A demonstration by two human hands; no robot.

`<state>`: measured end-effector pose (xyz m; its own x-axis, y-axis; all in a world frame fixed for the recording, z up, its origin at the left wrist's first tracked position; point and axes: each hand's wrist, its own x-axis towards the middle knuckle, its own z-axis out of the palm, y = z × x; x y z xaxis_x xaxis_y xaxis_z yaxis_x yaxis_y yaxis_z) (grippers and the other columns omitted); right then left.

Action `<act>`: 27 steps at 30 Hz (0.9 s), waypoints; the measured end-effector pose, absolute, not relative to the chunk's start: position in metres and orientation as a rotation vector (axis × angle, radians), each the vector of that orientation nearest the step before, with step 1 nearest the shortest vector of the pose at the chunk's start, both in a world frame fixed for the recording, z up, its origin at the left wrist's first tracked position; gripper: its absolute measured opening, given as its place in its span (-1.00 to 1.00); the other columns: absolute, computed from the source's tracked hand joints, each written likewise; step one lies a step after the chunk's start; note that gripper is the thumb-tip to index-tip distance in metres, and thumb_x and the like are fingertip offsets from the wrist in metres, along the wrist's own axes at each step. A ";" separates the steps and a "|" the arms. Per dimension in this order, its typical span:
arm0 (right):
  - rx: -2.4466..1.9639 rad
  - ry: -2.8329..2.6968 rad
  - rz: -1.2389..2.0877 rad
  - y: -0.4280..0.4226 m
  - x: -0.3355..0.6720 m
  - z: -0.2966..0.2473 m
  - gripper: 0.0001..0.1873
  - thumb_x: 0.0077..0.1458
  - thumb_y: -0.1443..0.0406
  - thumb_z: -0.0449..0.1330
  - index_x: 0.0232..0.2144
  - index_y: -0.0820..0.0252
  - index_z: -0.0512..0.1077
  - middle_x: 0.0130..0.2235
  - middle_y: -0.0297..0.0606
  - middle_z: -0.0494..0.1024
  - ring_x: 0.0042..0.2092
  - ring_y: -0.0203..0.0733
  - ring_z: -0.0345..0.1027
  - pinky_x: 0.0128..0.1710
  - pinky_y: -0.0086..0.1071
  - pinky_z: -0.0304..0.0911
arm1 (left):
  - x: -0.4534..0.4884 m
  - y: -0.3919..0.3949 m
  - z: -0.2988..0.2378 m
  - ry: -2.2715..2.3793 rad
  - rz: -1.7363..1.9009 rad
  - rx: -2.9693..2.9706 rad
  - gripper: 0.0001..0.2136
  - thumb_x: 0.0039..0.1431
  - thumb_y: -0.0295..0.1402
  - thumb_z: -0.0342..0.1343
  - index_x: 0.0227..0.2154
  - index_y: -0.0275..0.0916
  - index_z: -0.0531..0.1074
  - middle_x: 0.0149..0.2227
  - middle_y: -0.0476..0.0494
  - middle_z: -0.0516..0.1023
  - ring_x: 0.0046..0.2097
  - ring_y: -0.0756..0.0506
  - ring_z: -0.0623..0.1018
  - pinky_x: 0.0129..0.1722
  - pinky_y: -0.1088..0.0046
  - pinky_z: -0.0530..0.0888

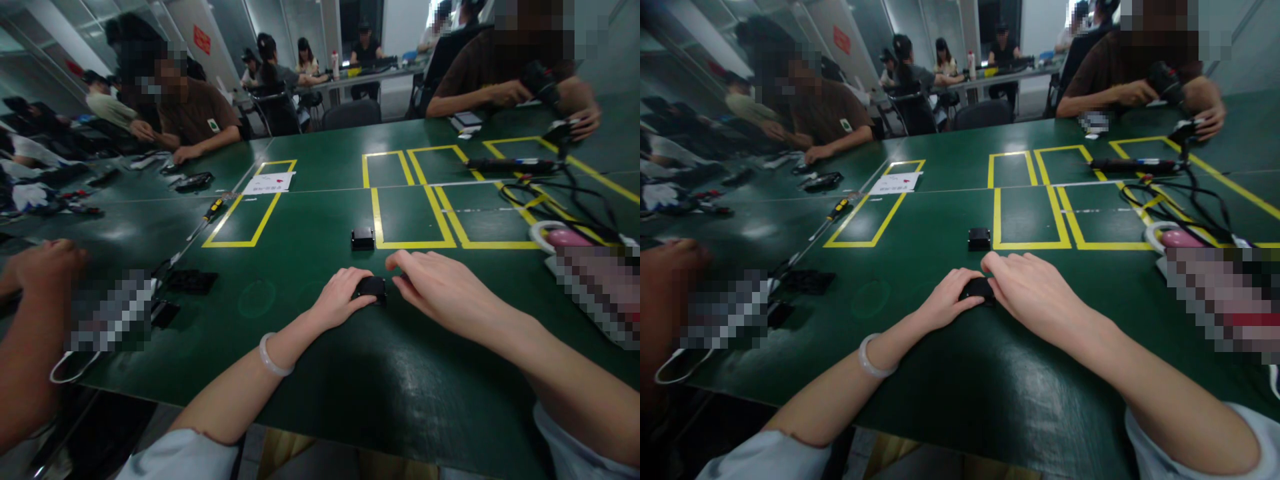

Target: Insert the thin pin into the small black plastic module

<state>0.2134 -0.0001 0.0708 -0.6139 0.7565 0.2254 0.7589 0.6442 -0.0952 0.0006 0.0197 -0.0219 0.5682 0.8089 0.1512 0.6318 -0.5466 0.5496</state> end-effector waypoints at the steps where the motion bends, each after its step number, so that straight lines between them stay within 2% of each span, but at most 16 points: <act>1: -1.223 -2.613 -0.001 0.000 0.213 0.071 -0.85 0.22 0.31 -0.03 -0.19 0.18 0.29 -0.34 -0.25 0.51 -0.33 -0.15 0.37 -0.36 -0.34 0.12 | 0.001 0.020 -0.022 1.159 0.547 2.366 -0.67 0.24 -0.16 0.05 0.00 -0.18 0.27 -0.06 -0.15 0.41 -0.04 -0.18 0.37 -0.02 0.25 0.33; 4: -1.222 -2.599 0.020 -0.002 0.213 0.073 -0.87 0.22 0.30 -0.02 -0.21 0.18 0.28 -0.37 -0.28 0.49 -0.35 -0.17 0.37 -0.37 -0.34 0.12 | 0.001 0.019 -0.021 1.148 0.552 2.366 -0.67 0.24 -0.16 0.05 0.01 -0.18 0.27 -0.07 -0.15 0.41 -0.04 -0.18 0.37 -0.02 0.25 0.33; 8: -1.262 -2.625 0.026 -0.002 0.212 0.075 -0.81 0.25 0.19 -0.02 -0.30 0.16 0.29 -0.43 -0.29 0.49 -0.38 -0.17 0.35 -0.38 -0.34 0.10 | 0.001 0.019 -0.021 1.150 0.552 2.347 -0.67 0.24 -0.16 0.05 0.01 -0.17 0.28 -0.07 -0.15 0.42 -0.05 -0.18 0.37 -0.01 0.24 0.33; 17: -1.240 -2.613 0.044 -0.001 0.214 0.072 -0.88 0.22 0.30 -0.02 -0.21 0.17 0.27 -0.36 -0.29 0.48 -0.36 -0.17 0.35 -0.39 -0.36 0.10 | 0.001 0.020 -0.022 1.147 0.560 2.356 -0.67 0.24 -0.16 0.05 0.01 -0.17 0.28 -0.06 -0.14 0.41 -0.04 -0.17 0.37 -0.02 0.25 0.33; 23: -1.266 -2.622 0.033 -0.001 0.212 0.075 -0.81 0.25 0.21 -0.04 -0.29 0.16 0.30 -0.42 -0.28 0.49 -0.37 -0.15 0.35 -0.37 -0.33 0.11 | 0.002 0.020 -0.021 1.156 0.542 2.345 -0.66 0.24 -0.15 0.05 0.00 -0.17 0.28 -0.06 -0.15 0.42 -0.04 -0.19 0.37 -0.01 0.23 0.33; 27: -1.263 -2.636 0.018 0.000 0.213 0.072 -0.82 0.26 0.25 -0.06 -0.28 0.16 0.31 -0.42 -0.27 0.49 -0.38 -0.16 0.35 -0.38 -0.33 0.10 | 0.001 0.020 -0.021 1.155 0.544 2.344 -0.67 0.24 -0.15 0.05 0.00 -0.17 0.29 -0.06 -0.15 0.42 -0.04 -0.19 0.38 -0.01 0.23 0.33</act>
<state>0.2132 0.0004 0.0722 -0.6072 0.7714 0.1905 0.7687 0.6310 -0.1046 0.0014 0.0198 -0.0211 0.5674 0.8113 0.1411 0.6258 -0.5362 0.5665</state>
